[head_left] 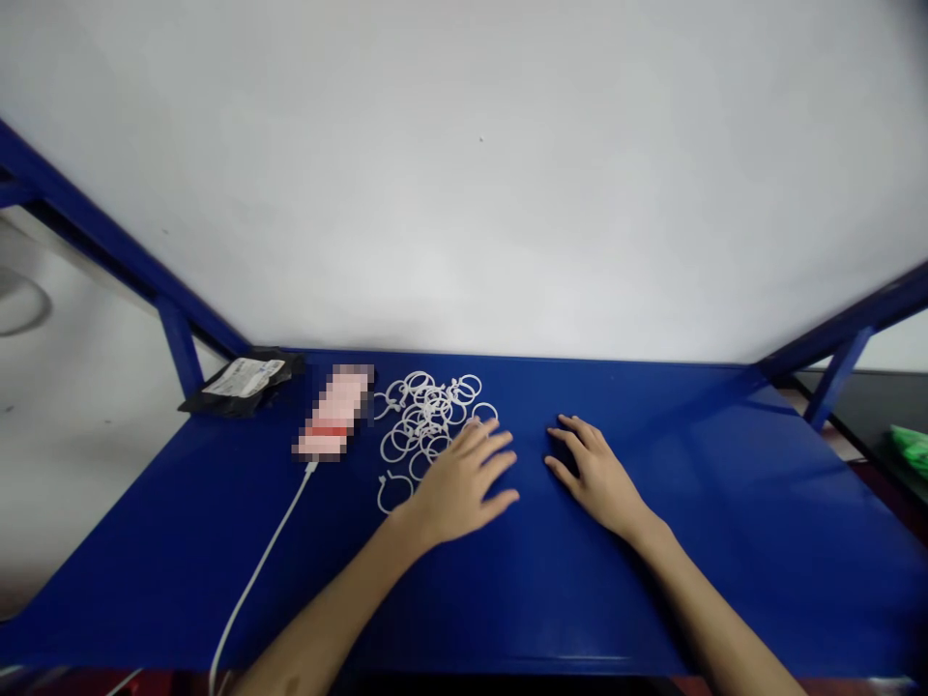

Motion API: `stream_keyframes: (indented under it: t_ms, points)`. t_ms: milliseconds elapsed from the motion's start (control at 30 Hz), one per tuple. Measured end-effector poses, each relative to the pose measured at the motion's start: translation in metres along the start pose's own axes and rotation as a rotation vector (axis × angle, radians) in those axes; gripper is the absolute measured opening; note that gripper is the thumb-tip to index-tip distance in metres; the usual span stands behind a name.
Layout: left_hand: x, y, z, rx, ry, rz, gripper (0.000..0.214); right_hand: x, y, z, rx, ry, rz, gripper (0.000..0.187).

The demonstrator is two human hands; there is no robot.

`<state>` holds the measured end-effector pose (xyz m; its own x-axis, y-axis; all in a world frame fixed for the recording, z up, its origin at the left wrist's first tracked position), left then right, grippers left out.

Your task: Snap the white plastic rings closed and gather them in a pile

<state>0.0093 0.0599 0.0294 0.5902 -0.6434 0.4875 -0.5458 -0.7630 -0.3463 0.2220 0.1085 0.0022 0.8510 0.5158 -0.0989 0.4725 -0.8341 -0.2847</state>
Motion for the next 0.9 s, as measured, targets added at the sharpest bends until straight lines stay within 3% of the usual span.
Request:
stream_keyframes:
  t_ms: [100, 200, 367, 500, 733, 900]
  points:
    - [0.022, 0.003, 0.027, -0.089, 0.063, 0.078, 0.034, 0.000, 0.000, 0.001, -0.008, -0.001, -0.008, 0.039]
    - [0.026, 0.006, 0.039, -0.102, 0.101, 0.061, 0.033, 0.001, 0.000, 0.001, -0.019, 0.007, -0.009, 0.040]
    - [0.022, 0.006, 0.037, -0.089, 0.152, 0.038, 0.030, -0.001, 0.001, -0.001, -0.010, 0.011, -0.003, 0.038]
    - [0.021, 0.004, 0.036, -0.085, 0.119, 0.039, 0.027, -0.021, -0.007, -0.003, -0.004, 0.009, -0.082, 0.033]
    - [0.017, 0.004, 0.034, -0.045, 0.028, -0.067, 0.034, -0.068, -0.058, 0.004, -0.090, 0.147, -0.260, 0.037]
    - [0.012, 0.006, 0.029, -0.023, 0.011, -0.092, 0.030, -0.066, -0.074, 0.008, -0.100, 0.121, -0.255, 0.012]
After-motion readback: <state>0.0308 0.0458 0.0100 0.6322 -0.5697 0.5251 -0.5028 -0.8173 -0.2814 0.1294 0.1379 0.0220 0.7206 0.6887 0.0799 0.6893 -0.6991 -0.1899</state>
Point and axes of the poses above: each hand's wrist, its own y-axis away from the middle knuckle, its own z-axis out of the palm, x = y × z, the point moved 5 cm from there along -y, towards the middle knuckle, and after that the axes turned 15 degrees about y, right-handed, at the moved point
